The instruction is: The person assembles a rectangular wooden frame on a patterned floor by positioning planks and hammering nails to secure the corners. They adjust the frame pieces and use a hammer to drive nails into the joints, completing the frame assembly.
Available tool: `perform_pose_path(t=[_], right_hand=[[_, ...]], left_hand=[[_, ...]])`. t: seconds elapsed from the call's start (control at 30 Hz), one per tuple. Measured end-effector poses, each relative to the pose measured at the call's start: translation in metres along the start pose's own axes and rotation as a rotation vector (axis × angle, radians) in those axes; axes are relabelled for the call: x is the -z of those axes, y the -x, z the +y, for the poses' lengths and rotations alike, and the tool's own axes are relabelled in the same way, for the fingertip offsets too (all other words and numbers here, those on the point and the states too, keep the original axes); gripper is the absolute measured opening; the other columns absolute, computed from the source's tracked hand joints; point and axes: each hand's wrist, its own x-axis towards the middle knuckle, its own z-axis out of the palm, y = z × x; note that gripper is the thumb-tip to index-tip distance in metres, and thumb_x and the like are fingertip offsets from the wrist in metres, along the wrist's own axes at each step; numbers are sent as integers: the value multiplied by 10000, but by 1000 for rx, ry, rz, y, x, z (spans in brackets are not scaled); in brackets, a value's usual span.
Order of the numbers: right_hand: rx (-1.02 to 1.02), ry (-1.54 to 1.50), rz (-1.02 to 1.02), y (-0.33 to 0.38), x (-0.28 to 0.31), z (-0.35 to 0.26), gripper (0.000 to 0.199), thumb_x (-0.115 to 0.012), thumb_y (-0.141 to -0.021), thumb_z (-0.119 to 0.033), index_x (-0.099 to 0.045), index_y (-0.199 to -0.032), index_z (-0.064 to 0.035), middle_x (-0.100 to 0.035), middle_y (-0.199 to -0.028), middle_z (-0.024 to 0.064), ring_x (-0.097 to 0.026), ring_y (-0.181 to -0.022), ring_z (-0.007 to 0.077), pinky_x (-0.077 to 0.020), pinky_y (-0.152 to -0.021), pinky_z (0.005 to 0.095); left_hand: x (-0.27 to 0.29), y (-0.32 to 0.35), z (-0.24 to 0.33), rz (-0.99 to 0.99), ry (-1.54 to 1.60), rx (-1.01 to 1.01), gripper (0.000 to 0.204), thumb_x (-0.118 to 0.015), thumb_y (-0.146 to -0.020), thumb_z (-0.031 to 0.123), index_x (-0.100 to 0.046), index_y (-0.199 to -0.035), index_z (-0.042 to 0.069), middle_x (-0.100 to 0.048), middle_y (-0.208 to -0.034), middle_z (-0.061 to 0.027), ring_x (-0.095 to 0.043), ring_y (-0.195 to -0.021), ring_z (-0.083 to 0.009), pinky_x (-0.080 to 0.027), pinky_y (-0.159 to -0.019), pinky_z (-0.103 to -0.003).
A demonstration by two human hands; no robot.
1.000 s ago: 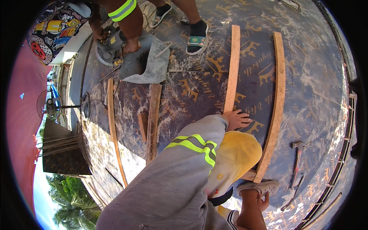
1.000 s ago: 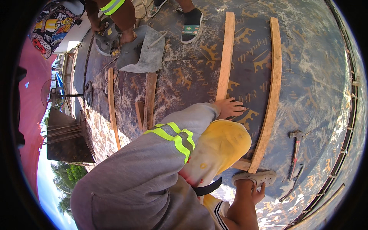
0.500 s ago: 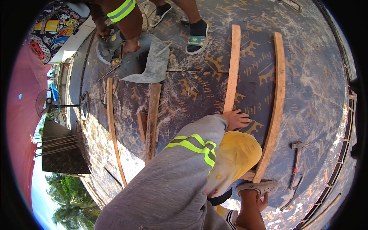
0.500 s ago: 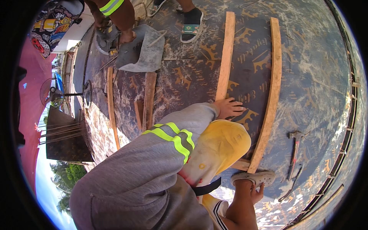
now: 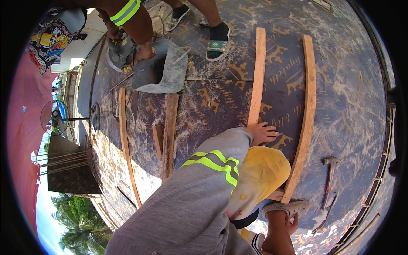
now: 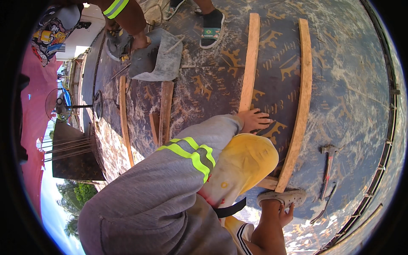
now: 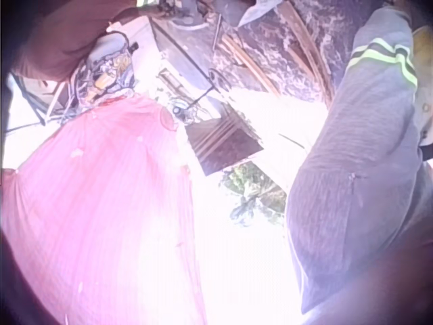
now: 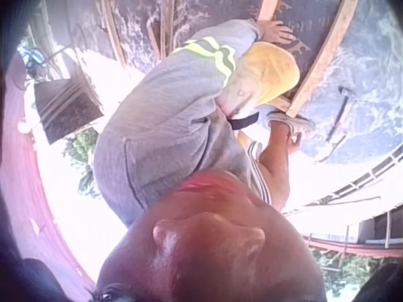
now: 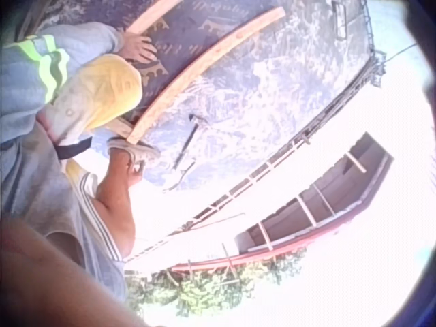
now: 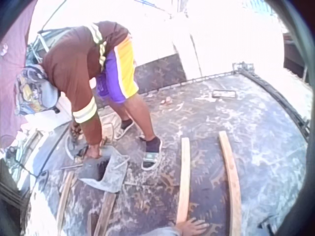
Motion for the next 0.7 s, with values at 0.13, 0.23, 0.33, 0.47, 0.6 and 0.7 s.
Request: perform_pose_path(t=[0.13, 0.23, 0.33, 0.47, 0.6, 0.7], right_hand=[[-7, 24, -19, 2, -3, -9, 677, -821, -830, -333, -593, -1353, 33, -660, -1272, 247, -712, -1034, 288, -578, -698, 349], [0, 52, -10, 3, 3, -11, 679, -828, -825, -325, -595, -1348, 38, -671, -1250, 249, -715, -1014, 274, -574, -695, 348], [14, 50, -2, 1, 2, -9, 682, -832, -822, -317, -592, -1350, 42, -675, -1245, 246, -716, -1009, 272, -574, -695, 349], [26, 42, 15, -2, -4, 4, 687, -832, -821, -311, -586, -1359, 37, -675, -1253, 233, -710, -1030, 274, -573, -692, 341], [1, 8, 5, 0, -7, 8, 682, -833, -815, -297, -588, -1358, 35, -670, -1262, 235, -692, -1085, 279, -573, -712, 348], [-51, 42, -17, 5, -8, -10, 690, -841, -795, -282, -591, -1351, 42, -666, -1261, 246, -682, -1112, 291, -573, -744, 369]], left_hand=[[-2, 6, -4, -19, 5, -2, 603, -621, -925, 328, -453, -1478, 158, -257, -1646, -16, -207, -1514, -273, -270, -1173, -566], [-3, 4, 0, -16, 9, -8, 603, -629, -921, 334, -458, -1471, 155, -256, -1646, -21, -208, -1515, -275, -270, -1171, -567], [1, 1, 0, -27, 16, -9, 605, -633, -921, 341, -458, -1468, 154, -250, -1648, -26, -204, -1518, -277, -267, -1173, -568], [2, 3, -3, -23, 25, -19, 608, -632, -921, 345, -456, -1467, 145, -249, -1648, -33, -205, -1518, -280, -274, -1169, -570], [3, -1, -3, -28, -29, -44, 613, -616, -929, 346, -433, -1472, 128, -249, -1645, -43, -192, -1522, -291, -273, -1173, -580], [-5, 14, -5, -53, 32, -29, 619, -612, -929, 342, -420, -1478, 130, -242, -1648, -43, -178, -1527, -296, -263, -1179, -584]])
